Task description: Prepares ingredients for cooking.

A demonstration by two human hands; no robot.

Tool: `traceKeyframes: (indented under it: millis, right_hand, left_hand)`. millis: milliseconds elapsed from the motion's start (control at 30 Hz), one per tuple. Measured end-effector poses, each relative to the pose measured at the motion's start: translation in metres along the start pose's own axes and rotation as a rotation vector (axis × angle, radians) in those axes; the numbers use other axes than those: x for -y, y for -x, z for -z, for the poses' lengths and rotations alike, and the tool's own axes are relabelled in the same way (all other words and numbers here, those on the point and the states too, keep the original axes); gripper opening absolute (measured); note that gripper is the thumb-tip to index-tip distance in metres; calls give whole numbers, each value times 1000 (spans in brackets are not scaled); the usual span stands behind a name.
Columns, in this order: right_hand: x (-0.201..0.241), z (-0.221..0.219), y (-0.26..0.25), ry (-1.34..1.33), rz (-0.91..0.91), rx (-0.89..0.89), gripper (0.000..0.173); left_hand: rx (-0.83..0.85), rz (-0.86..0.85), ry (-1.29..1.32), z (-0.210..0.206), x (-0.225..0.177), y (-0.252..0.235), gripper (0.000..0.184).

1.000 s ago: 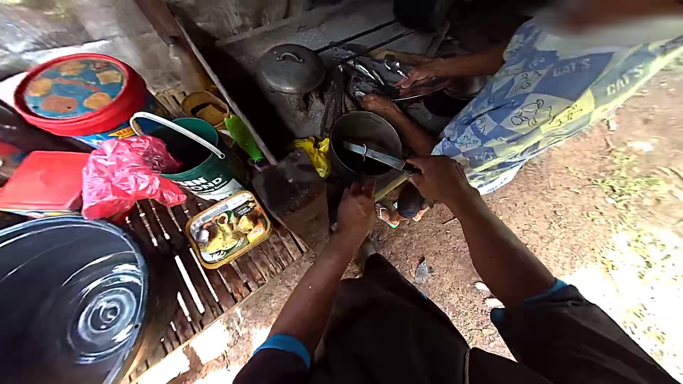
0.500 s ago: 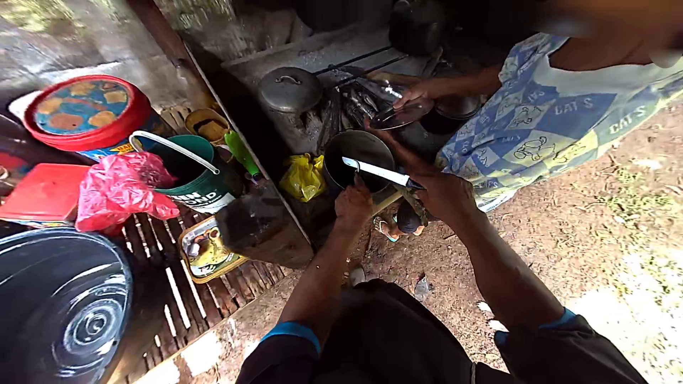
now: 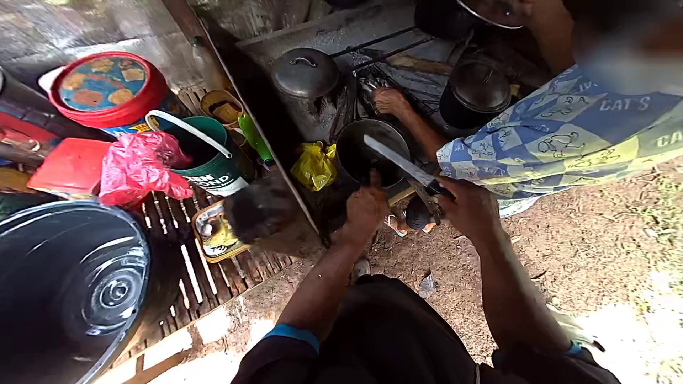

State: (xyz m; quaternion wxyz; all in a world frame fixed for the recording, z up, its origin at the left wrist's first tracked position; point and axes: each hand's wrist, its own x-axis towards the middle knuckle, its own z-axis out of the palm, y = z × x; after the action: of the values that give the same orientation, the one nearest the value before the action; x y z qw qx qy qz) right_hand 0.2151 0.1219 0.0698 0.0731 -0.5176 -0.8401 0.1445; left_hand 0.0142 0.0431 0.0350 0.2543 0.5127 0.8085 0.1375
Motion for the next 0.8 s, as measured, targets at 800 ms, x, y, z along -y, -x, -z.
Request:
traceKeyframes:
  millis: [800]
  right_hand:
    - [109, -118, 159, -1484, 713, 416, 28]
  left_hand:
    - [-258, 251, 99, 61, 351, 149, 31]
